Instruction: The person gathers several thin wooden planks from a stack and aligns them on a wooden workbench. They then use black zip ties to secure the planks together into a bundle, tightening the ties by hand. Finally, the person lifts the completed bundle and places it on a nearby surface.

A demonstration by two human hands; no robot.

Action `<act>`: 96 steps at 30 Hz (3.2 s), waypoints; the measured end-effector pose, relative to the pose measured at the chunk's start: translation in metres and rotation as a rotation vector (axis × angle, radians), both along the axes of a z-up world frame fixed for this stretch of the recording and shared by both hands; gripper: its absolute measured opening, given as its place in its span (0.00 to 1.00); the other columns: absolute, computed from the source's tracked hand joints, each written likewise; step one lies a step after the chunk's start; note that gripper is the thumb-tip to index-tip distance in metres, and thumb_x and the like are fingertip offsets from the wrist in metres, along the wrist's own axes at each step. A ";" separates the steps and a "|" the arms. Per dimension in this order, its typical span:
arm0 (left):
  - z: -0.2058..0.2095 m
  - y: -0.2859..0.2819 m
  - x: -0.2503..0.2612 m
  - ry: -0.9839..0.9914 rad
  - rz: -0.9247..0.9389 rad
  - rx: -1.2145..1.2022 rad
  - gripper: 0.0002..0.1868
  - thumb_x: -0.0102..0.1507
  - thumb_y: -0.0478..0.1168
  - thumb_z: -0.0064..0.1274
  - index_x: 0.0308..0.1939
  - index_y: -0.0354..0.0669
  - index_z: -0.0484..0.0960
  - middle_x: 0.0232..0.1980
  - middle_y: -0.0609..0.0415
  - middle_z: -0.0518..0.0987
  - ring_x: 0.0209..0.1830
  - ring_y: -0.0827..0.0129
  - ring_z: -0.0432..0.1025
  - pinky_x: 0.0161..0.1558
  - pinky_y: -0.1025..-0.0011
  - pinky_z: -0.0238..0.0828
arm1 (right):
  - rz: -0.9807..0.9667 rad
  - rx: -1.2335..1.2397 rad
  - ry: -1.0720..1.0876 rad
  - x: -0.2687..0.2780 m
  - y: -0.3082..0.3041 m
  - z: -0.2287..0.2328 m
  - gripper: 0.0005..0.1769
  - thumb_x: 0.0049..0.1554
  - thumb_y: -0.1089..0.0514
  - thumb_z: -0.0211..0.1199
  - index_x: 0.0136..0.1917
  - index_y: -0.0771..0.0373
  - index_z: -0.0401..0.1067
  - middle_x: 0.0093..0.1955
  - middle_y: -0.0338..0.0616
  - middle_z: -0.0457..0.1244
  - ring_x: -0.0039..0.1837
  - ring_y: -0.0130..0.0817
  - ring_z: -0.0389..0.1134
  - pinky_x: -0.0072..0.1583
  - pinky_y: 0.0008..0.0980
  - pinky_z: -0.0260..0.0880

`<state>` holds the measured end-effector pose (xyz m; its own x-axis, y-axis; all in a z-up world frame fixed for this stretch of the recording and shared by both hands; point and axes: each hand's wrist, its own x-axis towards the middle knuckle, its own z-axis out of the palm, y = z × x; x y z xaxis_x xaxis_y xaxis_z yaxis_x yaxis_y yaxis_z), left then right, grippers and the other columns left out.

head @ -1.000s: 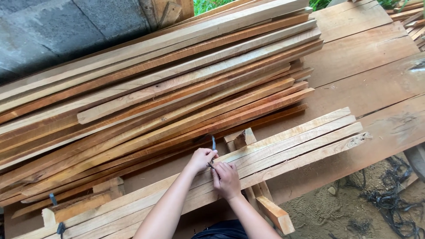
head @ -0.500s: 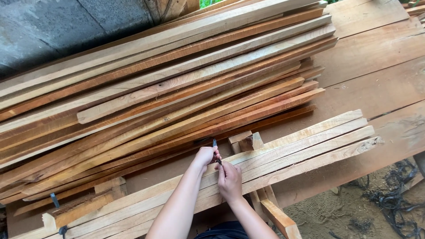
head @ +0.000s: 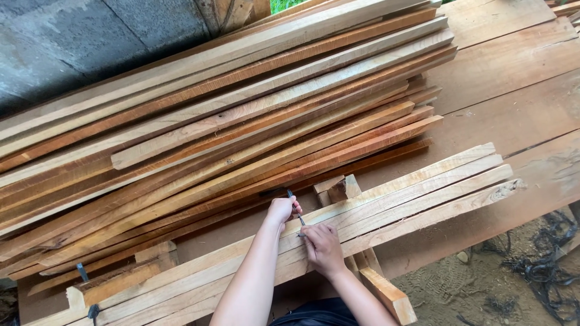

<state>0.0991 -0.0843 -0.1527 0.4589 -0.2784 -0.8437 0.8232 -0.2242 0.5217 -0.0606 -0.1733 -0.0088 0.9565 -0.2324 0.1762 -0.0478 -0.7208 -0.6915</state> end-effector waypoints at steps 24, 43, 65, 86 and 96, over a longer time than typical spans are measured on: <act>0.100 0.014 -0.001 -0.855 -0.277 -0.013 0.12 0.67 0.41 0.55 0.38 0.38 0.89 0.42 0.53 0.84 0.41 0.69 0.79 0.46 0.71 0.74 | -0.209 0.281 0.302 0.064 -0.005 -0.014 0.11 0.58 0.56 0.62 0.50 0.64 0.79 0.48 0.51 0.71 0.50 0.48 0.73 0.52 0.40 0.72; 0.078 0.052 0.008 -0.570 -0.615 0.013 0.10 0.63 0.41 0.60 0.47 0.46 0.91 0.44 0.55 0.89 0.43 0.73 0.80 0.52 0.72 0.74 | -0.269 0.650 0.486 0.069 -0.024 -0.005 0.10 0.61 0.57 0.62 0.46 0.64 0.80 0.34 0.39 0.72 0.38 0.24 0.72 0.43 0.25 0.72; 0.058 0.042 0.006 -0.444 -0.604 -0.114 0.11 0.61 0.44 0.63 0.42 0.41 0.89 0.41 0.56 0.88 0.40 0.76 0.80 0.48 0.74 0.75 | -0.268 0.040 0.308 0.045 0.000 -0.008 0.09 0.59 0.58 0.62 0.47 0.64 0.80 0.45 0.49 0.69 0.50 0.45 0.70 0.54 0.41 0.72; 0.067 0.031 0.008 -0.082 -0.314 -0.160 0.10 0.61 0.45 0.63 0.39 0.42 0.90 0.37 0.58 0.87 0.36 0.79 0.76 0.45 0.77 0.71 | -0.376 0.277 0.523 0.060 0.003 0.022 0.14 0.54 0.50 0.67 0.41 0.65 0.75 0.32 0.51 0.69 0.38 0.45 0.73 0.44 0.40 0.72; 0.035 0.012 0.008 -0.127 -0.207 -0.008 0.15 0.61 0.48 0.67 0.32 0.39 0.88 0.33 0.55 0.85 0.33 0.74 0.72 0.37 0.70 0.64 | -0.096 -0.306 0.805 0.082 -0.007 0.017 0.17 0.61 0.51 0.57 0.39 0.63 0.78 0.41 0.55 0.70 0.44 0.52 0.74 0.47 0.48 0.75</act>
